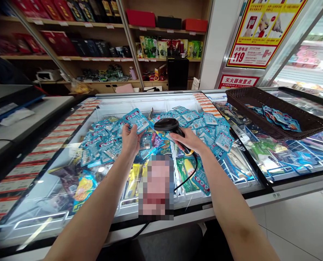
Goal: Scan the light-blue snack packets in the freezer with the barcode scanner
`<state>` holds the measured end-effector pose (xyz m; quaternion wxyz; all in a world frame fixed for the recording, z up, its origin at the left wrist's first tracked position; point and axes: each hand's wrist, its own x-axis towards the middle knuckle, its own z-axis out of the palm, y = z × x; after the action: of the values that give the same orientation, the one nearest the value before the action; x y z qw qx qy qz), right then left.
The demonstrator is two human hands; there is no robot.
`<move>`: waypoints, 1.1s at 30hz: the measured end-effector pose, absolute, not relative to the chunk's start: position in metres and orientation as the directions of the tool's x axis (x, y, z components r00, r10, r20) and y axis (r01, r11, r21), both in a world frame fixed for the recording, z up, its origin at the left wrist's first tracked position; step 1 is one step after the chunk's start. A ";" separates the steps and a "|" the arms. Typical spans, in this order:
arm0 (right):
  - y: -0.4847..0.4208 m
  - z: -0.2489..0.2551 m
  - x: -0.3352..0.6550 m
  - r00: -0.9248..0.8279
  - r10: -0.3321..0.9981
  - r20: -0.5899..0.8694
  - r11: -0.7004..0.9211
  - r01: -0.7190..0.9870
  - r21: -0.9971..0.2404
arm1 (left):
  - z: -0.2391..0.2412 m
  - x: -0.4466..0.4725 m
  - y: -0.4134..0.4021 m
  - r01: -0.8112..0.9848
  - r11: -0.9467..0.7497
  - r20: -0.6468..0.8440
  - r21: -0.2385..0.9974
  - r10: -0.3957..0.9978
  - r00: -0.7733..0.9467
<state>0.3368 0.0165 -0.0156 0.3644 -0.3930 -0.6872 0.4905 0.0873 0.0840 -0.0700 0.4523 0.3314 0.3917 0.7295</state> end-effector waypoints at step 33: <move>0.017 -0.013 0.339 -0.290 0.951 0.105 0.137 0.094 -0.986 | -0.071 0.078 0.083 0.004 -0.336 0.306 0.942 0.852 -0.425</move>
<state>0.3393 0.0171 -0.0130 0.4238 -0.4190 -0.6237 0.5059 0.0782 0.0834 -0.0707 0.3075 0.4393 0.4875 0.6891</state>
